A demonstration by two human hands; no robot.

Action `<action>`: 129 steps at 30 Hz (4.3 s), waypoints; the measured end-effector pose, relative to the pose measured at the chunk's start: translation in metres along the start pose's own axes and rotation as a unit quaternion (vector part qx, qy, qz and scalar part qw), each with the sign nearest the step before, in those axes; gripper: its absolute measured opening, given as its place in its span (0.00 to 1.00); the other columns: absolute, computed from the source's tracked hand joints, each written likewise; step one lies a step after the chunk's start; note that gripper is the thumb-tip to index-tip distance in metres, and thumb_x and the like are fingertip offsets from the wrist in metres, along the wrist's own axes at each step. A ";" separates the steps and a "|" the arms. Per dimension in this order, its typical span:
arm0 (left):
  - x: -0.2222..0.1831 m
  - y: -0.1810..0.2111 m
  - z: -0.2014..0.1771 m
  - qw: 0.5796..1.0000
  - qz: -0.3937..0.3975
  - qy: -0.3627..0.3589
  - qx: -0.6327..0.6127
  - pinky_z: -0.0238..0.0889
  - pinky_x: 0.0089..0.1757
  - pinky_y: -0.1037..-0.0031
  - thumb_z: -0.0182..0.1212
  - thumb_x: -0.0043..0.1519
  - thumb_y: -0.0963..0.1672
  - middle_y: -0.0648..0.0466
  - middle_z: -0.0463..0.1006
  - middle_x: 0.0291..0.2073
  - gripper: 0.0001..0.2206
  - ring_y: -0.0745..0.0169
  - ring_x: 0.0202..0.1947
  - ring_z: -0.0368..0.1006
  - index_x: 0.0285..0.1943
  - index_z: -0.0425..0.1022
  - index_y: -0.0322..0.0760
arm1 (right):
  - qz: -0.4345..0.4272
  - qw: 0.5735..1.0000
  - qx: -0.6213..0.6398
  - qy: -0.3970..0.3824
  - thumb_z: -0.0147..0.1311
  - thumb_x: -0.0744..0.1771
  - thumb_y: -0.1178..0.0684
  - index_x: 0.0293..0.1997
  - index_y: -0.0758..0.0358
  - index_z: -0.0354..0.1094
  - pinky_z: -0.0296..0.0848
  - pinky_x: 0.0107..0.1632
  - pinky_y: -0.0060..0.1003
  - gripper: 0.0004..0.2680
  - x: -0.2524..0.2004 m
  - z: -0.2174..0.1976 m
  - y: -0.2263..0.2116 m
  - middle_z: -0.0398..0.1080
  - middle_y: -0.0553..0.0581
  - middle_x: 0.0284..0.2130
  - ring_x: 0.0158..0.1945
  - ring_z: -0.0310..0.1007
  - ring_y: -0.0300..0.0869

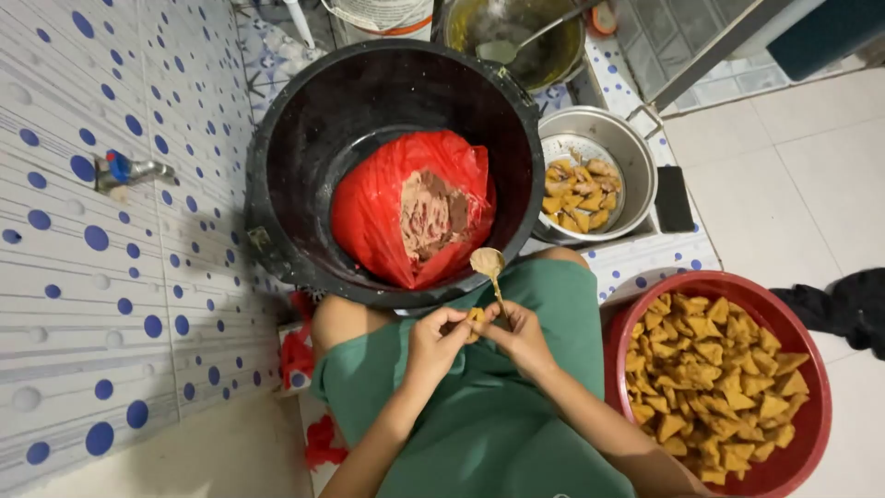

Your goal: Stuffing fried tofu pieces with a meat mixture using a spoon

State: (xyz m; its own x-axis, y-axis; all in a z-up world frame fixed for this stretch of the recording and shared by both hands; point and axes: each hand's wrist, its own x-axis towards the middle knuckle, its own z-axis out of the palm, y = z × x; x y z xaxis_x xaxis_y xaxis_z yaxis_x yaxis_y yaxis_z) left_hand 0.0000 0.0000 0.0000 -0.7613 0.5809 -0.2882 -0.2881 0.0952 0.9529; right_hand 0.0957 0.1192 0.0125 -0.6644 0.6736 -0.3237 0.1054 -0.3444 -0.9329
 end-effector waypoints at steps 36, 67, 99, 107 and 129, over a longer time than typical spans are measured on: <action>0.067 -0.025 -0.030 0.966 -0.125 0.109 -0.197 0.78 0.45 0.53 0.70 0.53 0.34 0.25 0.78 0.46 0.11 0.37 0.41 0.80 0.43 0.80 0.16 | -0.128 0.857 -0.494 -0.073 0.47 0.70 0.59 0.52 0.67 0.75 0.78 0.45 0.41 0.09 0.170 -0.017 0.033 0.80 0.64 0.33 0.40 0.81 0.53; 0.103 -0.005 -0.078 0.963 -0.123 0.158 -0.179 0.79 0.42 0.50 0.70 0.51 0.32 0.30 0.78 0.39 0.09 0.36 0.39 0.80 0.37 0.79 0.11 | -0.023 0.632 -0.732 -0.254 0.44 0.67 0.61 0.54 0.76 0.70 0.79 0.51 0.54 0.13 0.336 0.073 0.172 0.76 0.74 0.46 0.50 0.79 0.63; 0.111 -0.002 -0.079 0.967 -0.097 0.154 -0.179 0.80 0.41 0.57 0.69 0.53 0.32 0.32 0.78 0.40 0.08 0.40 0.40 0.81 0.39 0.78 0.12 | -0.055 0.584 -0.760 -0.281 0.48 0.66 0.58 0.47 0.70 0.76 0.78 0.37 0.56 0.10 0.375 0.036 0.252 0.77 0.72 0.36 0.38 0.81 0.63; 0.117 0.005 -0.082 0.962 -0.092 0.208 -0.148 0.78 0.44 0.63 0.70 0.53 0.33 0.33 0.79 0.42 0.10 0.49 0.44 0.77 0.42 0.79 0.16 | 0.122 0.780 -0.516 -0.333 0.58 0.64 0.55 0.52 0.71 0.66 0.69 0.36 0.44 0.14 0.327 -0.006 0.049 0.69 0.66 0.34 0.33 0.70 0.52; 0.139 -0.035 -0.017 0.949 -0.123 0.170 -0.236 0.75 0.47 0.43 0.69 0.54 0.35 0.39 0.72 0.31 0.05 0.40 0.40 0.77 0.33 0.79 0.19 | -0.233 0.930 -0.254 -0.124 0.48 0.68 0.65 0.64 0.57 0.71 0.74 0.33 0.31 0.17 0.093 -0.041 0.014 0.73 0.57 0.26 0.27 0.70 0.40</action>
State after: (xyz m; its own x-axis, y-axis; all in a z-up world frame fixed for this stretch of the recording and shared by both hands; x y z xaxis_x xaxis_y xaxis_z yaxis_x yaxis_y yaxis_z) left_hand -0.1052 0.0637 -0.0745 -0.7574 0.2866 -0.5867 -0.6484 -0.2251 0.7272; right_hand 0.0655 0.2037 -0.0370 -0.8695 0.4783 0.1232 0.0560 0.3433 -0.9376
